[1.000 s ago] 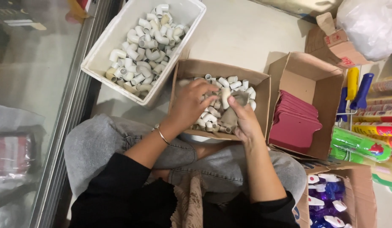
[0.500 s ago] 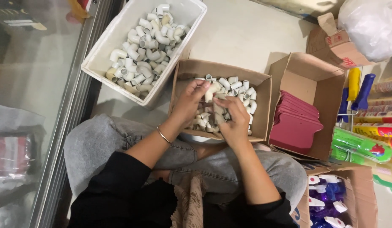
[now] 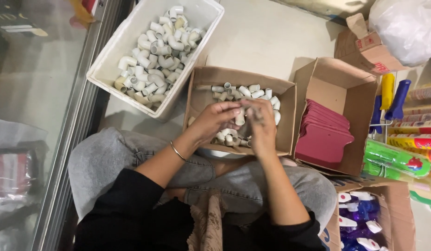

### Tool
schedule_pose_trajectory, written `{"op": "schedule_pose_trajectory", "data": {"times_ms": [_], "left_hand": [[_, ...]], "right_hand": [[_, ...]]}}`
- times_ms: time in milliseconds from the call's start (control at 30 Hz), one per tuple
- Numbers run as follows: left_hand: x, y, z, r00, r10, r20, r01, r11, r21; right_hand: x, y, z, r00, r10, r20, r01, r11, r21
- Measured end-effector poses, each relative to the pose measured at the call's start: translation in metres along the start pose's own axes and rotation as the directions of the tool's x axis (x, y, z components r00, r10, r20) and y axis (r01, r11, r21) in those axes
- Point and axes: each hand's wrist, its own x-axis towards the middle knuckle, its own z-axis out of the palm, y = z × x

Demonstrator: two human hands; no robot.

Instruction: The person sits cross-legged on the floor and repeatedly picks up small white plastic pipe fittings from a cardboard box. Using a grey cloth, they wipe each fitting individually and place it into a white plastic bin to the left. The process continues for the duration of the clip.

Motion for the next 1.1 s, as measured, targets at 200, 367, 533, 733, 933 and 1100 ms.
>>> {"op": "schedule_pose_trajectory", "data": {"times_ms": [200, 367, 533, 733, 933, 1100], "left_hand": [[0.006, 0.003, -0.004, 0.979, 0.201, -0.021, -0.179, 0.914, 0.363], [-0.011, 0.017, -0.001, 0.87, 0.483, 0.102, -0.376, 0.515, 0.77], [-0.001, 0.002, -0.006, 0.659, 0.576, 0.483, -0.482, -0.169, 0.86], [0.001, -0.014, -0.006, 0.545, 0.562, 0.623, -0.504, -0.375, 0.778], [0.014, 0.038, -0.008, 0.271, 0.659, 0.701, -0.441, -0.562, 0.699], [0.029, 0.121, -0.011, 0.49, 0.825, 0.283, -0.246, -0.18, 0.952]], "right_hand": [[0.001, -0.001, 0.004, 0.975, 0.102, -0.198, -0.038, 0.952, 0.303], [-0.004, -0.028, 0.002, 0.986, -0.166, 0.027, 0.168, 0.98, -0.107], [0.002, 0.0, -0.01, 0.986, -0.126, 0.105, 0.147, 0.962, -0.229], [0.006, 0.009, -0.013, 0.98, 0.181, 0.078, -0.171, 0.978, -0.117], [0.016, 0.023, -0.015, 0.734, 0.675, -0.068, -0.544, 0.645, 0.537], [0.024, -0.028, -0.02, 0.659, 0.75, -0.052, -0.591, 0.559, 0.582]]}}
